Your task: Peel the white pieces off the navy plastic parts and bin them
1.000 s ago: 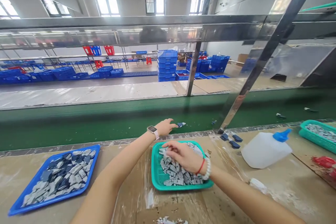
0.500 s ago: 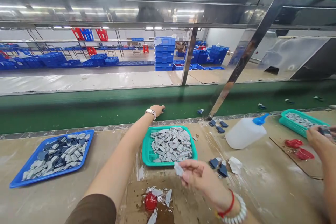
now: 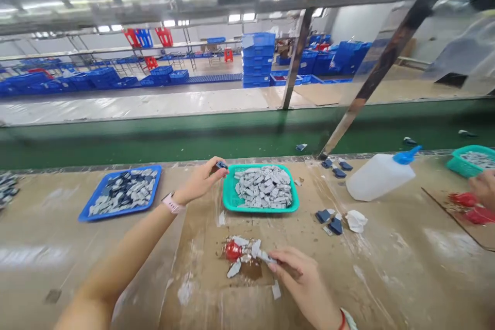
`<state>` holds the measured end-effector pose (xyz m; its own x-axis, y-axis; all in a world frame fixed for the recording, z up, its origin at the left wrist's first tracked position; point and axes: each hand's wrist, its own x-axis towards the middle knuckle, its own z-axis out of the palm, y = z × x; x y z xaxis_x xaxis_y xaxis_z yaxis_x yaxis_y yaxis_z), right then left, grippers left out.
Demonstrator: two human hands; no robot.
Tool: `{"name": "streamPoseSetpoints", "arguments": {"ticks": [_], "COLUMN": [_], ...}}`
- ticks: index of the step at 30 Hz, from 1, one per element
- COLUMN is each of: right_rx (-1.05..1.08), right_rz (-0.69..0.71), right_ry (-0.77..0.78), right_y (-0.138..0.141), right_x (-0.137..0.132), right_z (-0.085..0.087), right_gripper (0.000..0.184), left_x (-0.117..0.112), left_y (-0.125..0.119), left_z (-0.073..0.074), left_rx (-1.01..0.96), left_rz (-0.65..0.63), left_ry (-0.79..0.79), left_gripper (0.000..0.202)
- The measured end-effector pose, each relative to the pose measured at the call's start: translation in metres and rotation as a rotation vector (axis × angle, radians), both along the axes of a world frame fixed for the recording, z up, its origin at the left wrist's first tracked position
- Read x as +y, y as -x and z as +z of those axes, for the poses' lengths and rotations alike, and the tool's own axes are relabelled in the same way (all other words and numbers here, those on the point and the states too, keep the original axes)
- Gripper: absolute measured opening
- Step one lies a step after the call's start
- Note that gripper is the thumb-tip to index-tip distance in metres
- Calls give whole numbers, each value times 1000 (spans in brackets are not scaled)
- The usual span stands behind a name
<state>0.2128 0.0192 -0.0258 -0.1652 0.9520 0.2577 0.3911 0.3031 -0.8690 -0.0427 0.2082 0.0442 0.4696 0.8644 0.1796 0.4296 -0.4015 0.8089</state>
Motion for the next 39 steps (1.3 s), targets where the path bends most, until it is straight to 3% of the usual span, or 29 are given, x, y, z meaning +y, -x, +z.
{"name": "streamPoseSetpoints", "arguments": {"ticks": [3,6,9,12,15,18,24,26,29,33,39], "right_rx": [-107,-188,-256,-364,-414,-291,320,467,480,242,52], "right_rz": [-15,-17,-10,7,48,66,11,6,-6,-20,-20], "right_ry": [-112,-215,-268,-275,-259,-165,466,551,380,-11,-296], "right_y": [14,23,29,30,29,23,9,9,14,23,30], "right_x": [-8,-15,-23,-32,-37,-36,-21,-17,-18,-23,-25], "right_z": [-7,-12,-18,-23,-26,-26,-16,-6,13,36,43], "right_gripper": [21,22,21,23,27,26,32,34,22,15,21], "left_x": [-93,-169,-220,-247,-254,-250,-231,-226,-219,-215,-214], "left_y": [19,24,22,16,11,6,-18,-33,-53,-67,-72], "left_z": [-16,-41,-60,-66,-65,-66,-65,-59,-47,-38,-33], "left_rx": [-219,-424,-782,-1043,-1073,-946,-535,-456,-422,-442,-266], "left_rz": [51,162,332,473,512,497,369,315,227,187,260], "left_ry": [156,284,459,570,566,553,546,527,487,477,289], "left_gripper": [39,32,24,23,24,25,28,28,29,32,25]}}
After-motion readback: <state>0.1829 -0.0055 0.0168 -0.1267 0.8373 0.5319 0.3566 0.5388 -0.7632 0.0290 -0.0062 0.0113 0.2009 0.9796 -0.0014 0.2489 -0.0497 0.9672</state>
